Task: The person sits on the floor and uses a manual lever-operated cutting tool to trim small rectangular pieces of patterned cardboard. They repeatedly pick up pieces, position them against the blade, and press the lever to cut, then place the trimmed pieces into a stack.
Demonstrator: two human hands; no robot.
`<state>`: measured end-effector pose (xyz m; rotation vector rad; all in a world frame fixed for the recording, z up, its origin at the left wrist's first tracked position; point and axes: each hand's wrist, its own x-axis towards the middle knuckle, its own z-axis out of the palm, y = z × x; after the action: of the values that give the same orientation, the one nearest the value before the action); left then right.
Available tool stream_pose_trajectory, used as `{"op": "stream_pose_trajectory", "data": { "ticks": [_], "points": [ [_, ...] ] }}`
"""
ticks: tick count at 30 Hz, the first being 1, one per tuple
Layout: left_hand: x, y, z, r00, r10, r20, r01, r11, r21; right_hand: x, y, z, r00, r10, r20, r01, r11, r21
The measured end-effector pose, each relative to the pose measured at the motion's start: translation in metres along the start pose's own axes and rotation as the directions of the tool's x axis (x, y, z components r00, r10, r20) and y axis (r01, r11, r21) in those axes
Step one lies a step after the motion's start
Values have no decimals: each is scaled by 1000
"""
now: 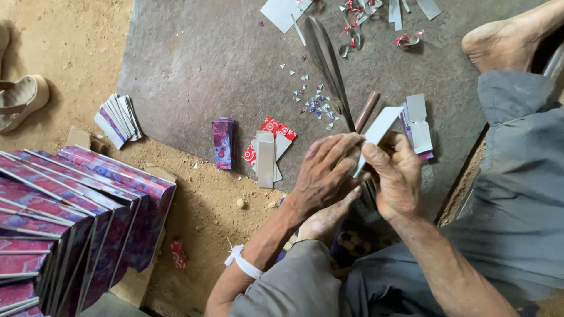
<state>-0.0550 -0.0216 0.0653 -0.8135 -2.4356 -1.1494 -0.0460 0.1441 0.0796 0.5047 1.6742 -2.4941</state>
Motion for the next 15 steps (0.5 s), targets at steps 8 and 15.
{"op": "stream_pose_trajectory", "data": {
  "ticks": [8, 15],
  "points": [
    [-27, 4, 8, 931, -321, 172, 346, 927, -144, -2, -46, -53, 595, 59, 802, 789, -231, -569],
    [-31, -14, 49, 416, -208, 885, 834, 475, -281, -12, -57, -44, 413, 516, 750, 902, -346, -259]
  ]
}}
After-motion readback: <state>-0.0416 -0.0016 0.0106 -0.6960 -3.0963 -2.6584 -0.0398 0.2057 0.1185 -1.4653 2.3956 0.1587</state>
